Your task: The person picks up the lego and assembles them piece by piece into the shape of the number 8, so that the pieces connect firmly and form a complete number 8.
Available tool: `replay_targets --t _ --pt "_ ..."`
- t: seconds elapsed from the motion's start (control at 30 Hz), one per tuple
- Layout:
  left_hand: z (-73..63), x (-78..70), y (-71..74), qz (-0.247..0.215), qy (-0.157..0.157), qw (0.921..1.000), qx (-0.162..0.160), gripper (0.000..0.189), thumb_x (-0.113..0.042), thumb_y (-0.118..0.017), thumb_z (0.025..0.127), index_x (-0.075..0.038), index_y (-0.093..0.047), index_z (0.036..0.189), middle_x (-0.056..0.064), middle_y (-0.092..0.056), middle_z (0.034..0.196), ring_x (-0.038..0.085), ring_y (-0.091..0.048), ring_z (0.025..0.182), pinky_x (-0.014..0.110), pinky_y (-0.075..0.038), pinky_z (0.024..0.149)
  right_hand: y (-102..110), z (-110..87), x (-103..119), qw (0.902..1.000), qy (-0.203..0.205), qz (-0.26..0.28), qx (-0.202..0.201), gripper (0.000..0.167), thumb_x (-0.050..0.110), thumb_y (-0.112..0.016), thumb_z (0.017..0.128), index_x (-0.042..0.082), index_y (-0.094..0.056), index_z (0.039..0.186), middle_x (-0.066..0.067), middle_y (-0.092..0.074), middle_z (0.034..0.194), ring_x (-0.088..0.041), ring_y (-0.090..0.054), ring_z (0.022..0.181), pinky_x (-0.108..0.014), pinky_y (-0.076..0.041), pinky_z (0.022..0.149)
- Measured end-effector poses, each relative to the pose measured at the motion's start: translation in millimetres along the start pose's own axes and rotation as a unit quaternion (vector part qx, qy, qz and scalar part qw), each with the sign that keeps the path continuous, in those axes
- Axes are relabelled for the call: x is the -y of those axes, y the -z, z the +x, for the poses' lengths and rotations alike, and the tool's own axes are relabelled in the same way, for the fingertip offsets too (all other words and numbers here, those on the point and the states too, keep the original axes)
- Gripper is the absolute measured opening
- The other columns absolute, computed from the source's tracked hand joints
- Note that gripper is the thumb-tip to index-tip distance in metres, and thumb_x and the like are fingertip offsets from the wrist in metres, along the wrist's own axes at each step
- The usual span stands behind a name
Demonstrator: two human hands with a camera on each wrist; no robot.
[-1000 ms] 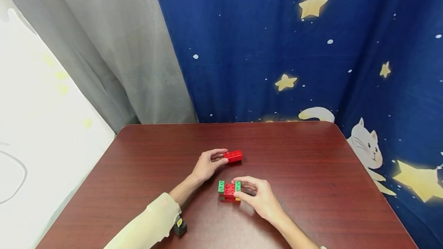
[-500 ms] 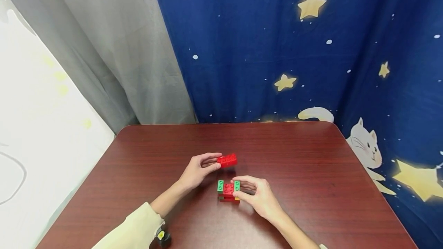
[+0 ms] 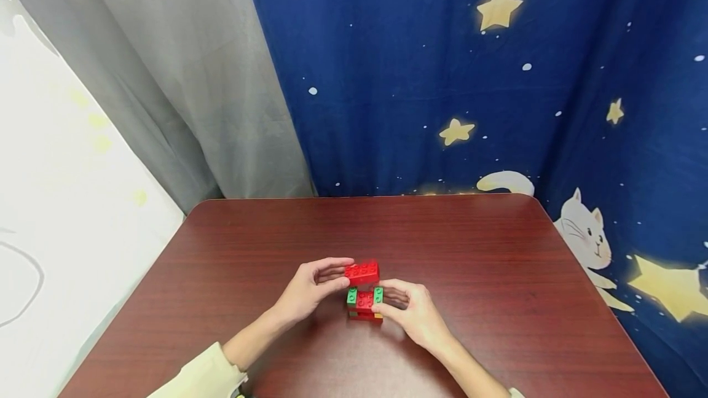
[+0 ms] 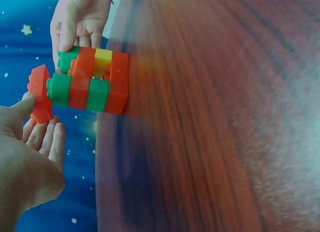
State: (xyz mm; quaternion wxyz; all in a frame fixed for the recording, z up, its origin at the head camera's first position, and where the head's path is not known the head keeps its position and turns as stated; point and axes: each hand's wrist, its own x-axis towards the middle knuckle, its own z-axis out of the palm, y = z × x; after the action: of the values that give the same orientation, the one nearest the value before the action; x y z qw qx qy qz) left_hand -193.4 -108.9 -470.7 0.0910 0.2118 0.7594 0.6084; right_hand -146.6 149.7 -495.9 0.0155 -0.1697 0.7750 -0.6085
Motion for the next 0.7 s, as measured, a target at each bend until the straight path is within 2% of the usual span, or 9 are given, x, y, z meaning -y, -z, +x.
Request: replay_targets --t 0.3,0.5,0.7 --pt "-11.1 -4.6 -5.1 -0.042 -0.002 0.9989 0.02 0.047 -0.008 -0.08 0.096 0.002 -0.066 0.14 0.012 -0.073 0.13 0.023 -0.074 0.115 0.03 -0.057 0.098 1 0.8 0 0.9999 -0.002 0.011 0.013 0.041 0.013 -0.083 0.094 -0.004 -0.07 0.129 -0.016 -0.076 0.122 -0.03 -0.074 0.113 -0.038 -0.058 0.098" --pt "-14.1 -5.4 -7.4 -0.041 -0.004 0.999 0.019 0.047 -0.007 -0.081 0.095 0.0 -0.067 0.139 0.012 -0.073 0.131 0.022 -0.074 0.114 0.03 -0.057 0.099 1 0.3 2 0.9998 -0.005 0.014 0.014 0.041 0.013 -0.082 0.095 -0.005 -0.07 0.13 -0.016 -0.076 0.122 -0.029 -0.073 0.115 -0.038 -0.058 0.099" --pt "-15.8 -3.0 -10.4 -0.033 -0.028 0.999 0.015 0.044 -0.005 -0.081 0.094 -0.001 -0.069 0.137 0.014 -0.073 0.13 0.026 -0.073 0.117 0.033 -0.056 0.101 1 -0.4 2 0.9998 -0.006 0.015 0.011 0.042 0.013 -0.081 0.095 -0.005 -0.069 0.131 -0.015 -0.076 0.121 -0.024 -0.073 0.115 -0.036 -0.058 0.099"
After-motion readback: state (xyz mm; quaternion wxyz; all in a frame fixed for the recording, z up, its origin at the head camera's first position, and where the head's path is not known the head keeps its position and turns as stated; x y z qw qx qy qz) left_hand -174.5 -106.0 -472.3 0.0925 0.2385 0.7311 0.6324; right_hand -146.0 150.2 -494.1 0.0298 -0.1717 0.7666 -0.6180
